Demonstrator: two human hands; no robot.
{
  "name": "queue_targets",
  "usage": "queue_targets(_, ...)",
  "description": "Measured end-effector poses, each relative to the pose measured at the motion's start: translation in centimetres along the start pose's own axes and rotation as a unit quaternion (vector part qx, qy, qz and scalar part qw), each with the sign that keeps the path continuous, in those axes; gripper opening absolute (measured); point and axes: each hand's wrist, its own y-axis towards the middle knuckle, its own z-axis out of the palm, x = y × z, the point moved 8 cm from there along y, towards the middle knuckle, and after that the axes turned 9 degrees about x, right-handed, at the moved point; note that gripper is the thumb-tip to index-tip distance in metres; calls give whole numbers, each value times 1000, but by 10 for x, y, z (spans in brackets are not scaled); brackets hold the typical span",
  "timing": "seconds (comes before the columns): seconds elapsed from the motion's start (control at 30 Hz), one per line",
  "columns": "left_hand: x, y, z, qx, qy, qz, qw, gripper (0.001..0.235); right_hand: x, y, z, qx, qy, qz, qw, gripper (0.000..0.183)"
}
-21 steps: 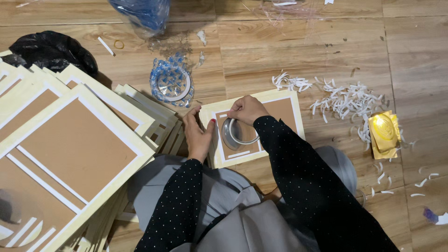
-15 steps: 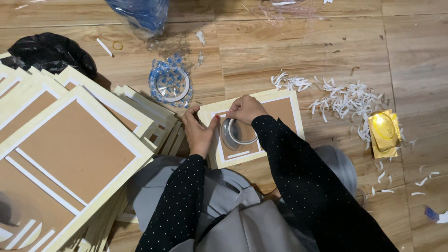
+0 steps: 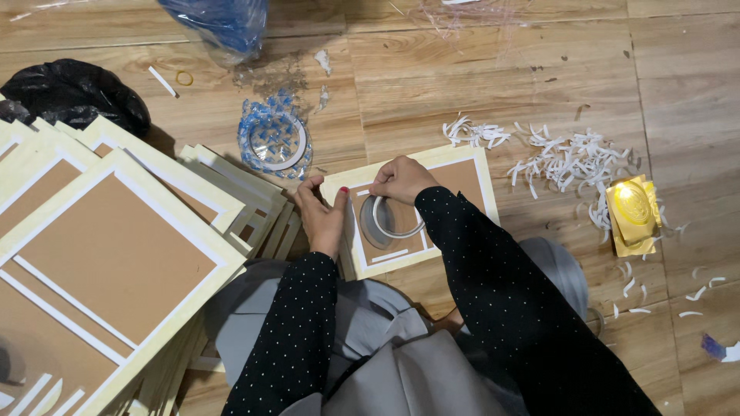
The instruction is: The person sits on the floor and applies white tape to the edges of a wooden frame with a circular cutout. They repeatedly tear off pieces of tape and press them onto the frame's surface.
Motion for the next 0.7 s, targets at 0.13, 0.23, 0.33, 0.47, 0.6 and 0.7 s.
queue_targets(0.13, -4, -2, 0, 3, 11, 2, 1000, 47, -8, 8, 4, -2, 6, -15, 1000, 22)
queue_targets(0.23, -9, -5, -1, 3, 18, -5, 1000, 50, -5, 7, 2, -2, -17, -7, 1000, 21)
queue_targets(0.33, -10, -7, -1, 8, 24, -17, 1000, 56, 0, 4, 1, -6, -19, -10, 1000, 22)
queue_targets(0.47, -11, -7, 1, 5, 37, -28, 999, 64, 2, 1, 0, -12, -29, -3, 1000, 22)
queue_targets(0.6, 2, 0, 6, -8, 82, -46, 996, 67, 4, 1, 0, -19, -40, -2, 999, 22)
queue_targets(0.7, -4, 1, 5, 0, 97, -60, 993, 68, 17, -18, -6, -43, -50, 16, 998, 21)
